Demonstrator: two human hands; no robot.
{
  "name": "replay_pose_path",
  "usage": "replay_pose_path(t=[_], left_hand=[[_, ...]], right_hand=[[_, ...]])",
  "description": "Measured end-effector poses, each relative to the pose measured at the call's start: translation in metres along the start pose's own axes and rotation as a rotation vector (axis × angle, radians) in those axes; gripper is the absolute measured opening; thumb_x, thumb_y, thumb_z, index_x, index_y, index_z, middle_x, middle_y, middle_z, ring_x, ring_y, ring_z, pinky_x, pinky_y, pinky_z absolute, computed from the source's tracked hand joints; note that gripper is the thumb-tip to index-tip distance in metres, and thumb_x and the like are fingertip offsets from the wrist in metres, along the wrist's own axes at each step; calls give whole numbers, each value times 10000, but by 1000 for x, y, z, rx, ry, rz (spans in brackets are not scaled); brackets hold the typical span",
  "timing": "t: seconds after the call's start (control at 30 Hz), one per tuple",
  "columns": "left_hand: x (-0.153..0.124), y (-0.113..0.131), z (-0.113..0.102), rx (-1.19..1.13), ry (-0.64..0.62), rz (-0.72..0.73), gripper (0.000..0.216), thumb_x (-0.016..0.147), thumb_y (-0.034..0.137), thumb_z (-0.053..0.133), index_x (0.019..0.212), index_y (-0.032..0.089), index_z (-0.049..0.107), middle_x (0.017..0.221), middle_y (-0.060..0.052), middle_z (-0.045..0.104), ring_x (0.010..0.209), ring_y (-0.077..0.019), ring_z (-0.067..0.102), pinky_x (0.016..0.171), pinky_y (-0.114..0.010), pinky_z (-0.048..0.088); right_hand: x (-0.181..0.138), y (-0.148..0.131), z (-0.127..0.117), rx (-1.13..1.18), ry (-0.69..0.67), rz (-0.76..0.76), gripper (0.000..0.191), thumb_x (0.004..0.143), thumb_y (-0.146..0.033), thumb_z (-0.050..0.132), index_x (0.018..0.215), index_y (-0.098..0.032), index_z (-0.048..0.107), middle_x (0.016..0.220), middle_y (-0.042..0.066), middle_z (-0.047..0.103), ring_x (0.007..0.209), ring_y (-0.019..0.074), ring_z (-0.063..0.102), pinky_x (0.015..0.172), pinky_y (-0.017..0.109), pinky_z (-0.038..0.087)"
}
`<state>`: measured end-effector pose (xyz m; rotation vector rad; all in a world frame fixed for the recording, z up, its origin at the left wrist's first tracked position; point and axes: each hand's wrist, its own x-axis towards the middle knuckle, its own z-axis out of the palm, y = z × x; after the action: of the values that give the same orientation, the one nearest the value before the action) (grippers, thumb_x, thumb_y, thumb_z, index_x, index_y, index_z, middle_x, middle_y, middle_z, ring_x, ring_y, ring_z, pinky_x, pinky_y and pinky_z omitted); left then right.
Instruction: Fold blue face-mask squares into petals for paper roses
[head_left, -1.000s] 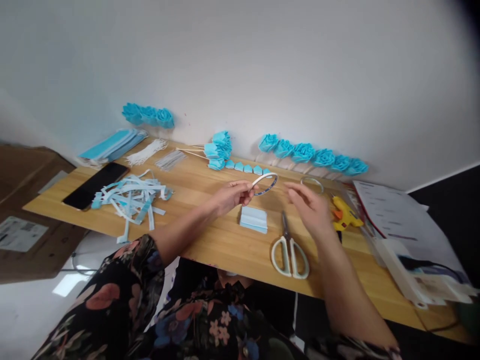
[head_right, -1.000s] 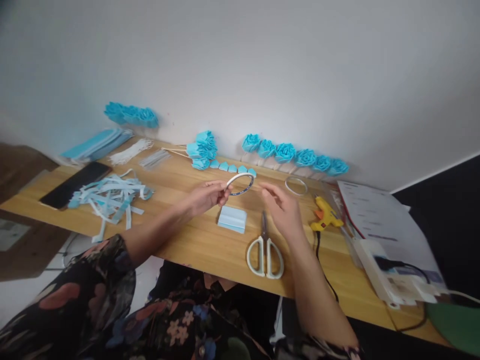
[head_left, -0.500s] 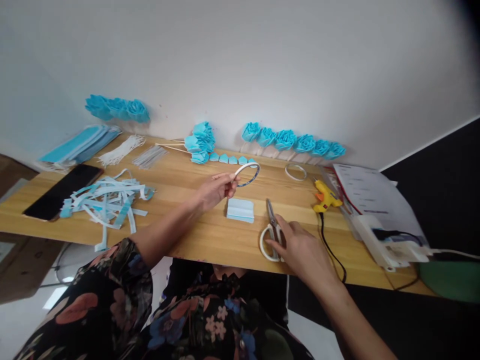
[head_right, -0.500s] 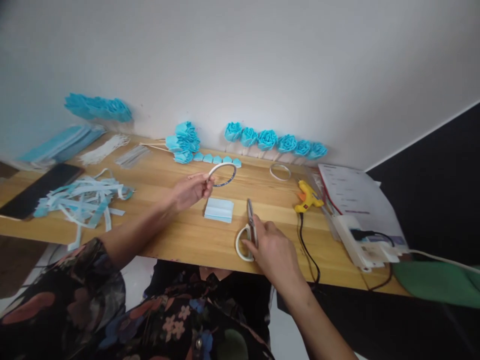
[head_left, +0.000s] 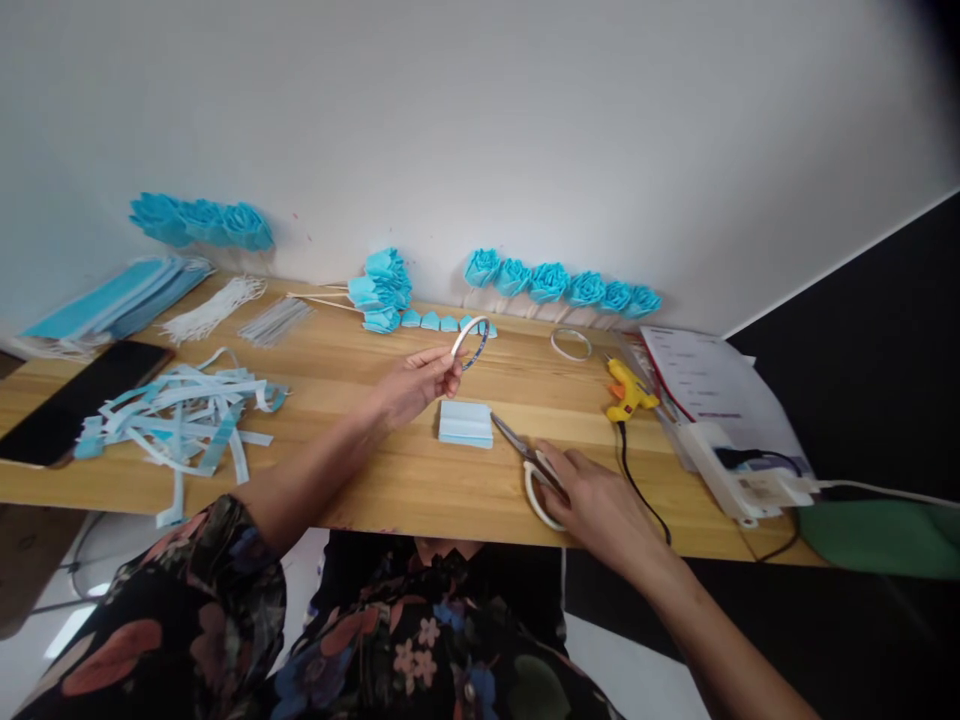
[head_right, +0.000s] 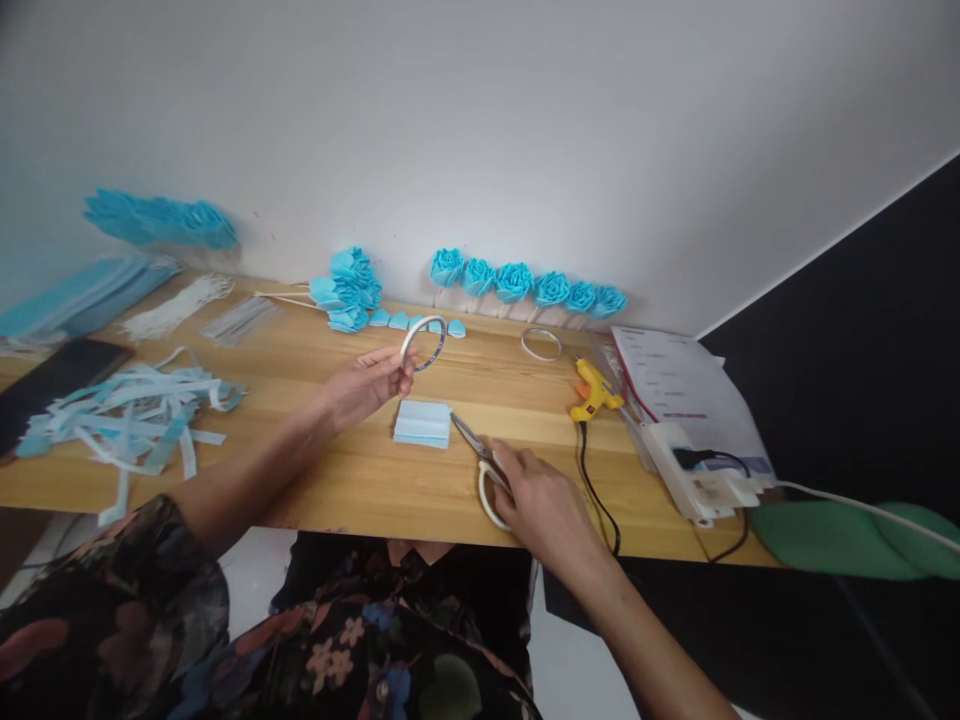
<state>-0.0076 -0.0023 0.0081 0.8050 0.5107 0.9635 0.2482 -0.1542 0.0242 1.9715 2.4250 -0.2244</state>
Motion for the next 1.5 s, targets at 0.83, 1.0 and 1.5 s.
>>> replay_pose_path(t=[0.83,1.0,1.5], left_hand=[[-1,0,1,31,-18,-20,318,813,401,784,770,100,689,623,-20,620,516,-109,572,518,-228,431],[0,-4,-3,48,-98,-27,446,795,540,764,827,100,701,698,-39,644,571,-125,605,549,-243,466],[0,-9,-6,90,-280,-49,643,680,694,769,916,100,699,795,-81,672,668,-160,639,636,-282,513]], right_hand=[[6,-3,5,1750,-19,-50,581,778,-610,729,1247,-280,640,694,-26,518,579,121,449,740,353,565],[12,-11,-1,1686,-120,-137,663,730,-637,770,1247,-245,630,744,-22,540,592,106,446,824,386,553],[39,-25,-8,1523,-349,-326,672,834,-721,596,1240,-185,605,891,27,526,718,128,513,698,294,530]])
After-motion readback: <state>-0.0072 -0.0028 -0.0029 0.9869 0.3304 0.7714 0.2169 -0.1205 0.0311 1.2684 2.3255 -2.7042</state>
